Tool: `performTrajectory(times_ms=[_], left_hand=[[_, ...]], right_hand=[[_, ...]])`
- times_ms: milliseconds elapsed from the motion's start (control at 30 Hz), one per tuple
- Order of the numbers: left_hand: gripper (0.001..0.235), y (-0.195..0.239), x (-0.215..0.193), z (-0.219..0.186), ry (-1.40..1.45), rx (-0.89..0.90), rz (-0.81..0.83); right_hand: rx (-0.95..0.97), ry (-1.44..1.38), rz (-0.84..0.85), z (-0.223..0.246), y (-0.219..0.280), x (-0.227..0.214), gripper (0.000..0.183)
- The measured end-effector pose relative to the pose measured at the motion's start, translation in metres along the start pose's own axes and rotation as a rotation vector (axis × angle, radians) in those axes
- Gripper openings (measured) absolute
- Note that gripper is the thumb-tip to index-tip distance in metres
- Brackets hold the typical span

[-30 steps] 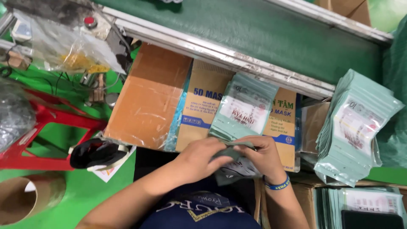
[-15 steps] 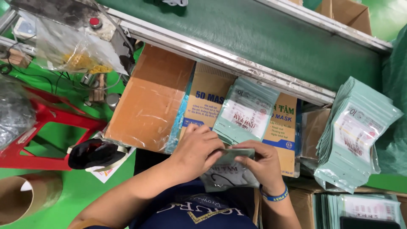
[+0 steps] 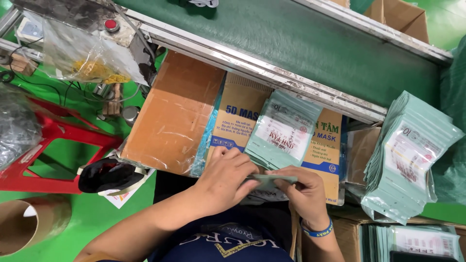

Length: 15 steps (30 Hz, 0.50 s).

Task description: The person picks up groups of face masks from a conveyor belt or stack and places them into plastic bags by hand.

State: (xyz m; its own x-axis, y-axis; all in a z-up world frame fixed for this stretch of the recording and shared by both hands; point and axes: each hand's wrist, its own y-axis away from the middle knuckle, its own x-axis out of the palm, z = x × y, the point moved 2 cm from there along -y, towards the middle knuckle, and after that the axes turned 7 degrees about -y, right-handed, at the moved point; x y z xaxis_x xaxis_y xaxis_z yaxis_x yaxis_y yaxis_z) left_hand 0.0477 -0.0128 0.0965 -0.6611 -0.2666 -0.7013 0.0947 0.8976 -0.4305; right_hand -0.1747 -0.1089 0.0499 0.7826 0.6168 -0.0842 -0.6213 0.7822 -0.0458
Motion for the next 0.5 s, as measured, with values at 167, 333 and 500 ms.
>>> performTrajectory(times_ms=[167,333,500], left_hand=[[0.010,0.003,0.010,0.004,0.014,0.014,0.018],[0.033,0.000,-0.013,0.001,0.055,0.037,-0.049],[0.012,0.012,0.003,0.022,-0.068,-0.010,0.118]], right_hand=[[-0.048,0.017,0.033,0.007,0.001,0.006,0.026],[-0.035,-0.034,-0.011,0.002,0.006,-0.010,0.027],[0.116,-0.192,-0.117,-0.021,0.018,-0.025,0.019]])
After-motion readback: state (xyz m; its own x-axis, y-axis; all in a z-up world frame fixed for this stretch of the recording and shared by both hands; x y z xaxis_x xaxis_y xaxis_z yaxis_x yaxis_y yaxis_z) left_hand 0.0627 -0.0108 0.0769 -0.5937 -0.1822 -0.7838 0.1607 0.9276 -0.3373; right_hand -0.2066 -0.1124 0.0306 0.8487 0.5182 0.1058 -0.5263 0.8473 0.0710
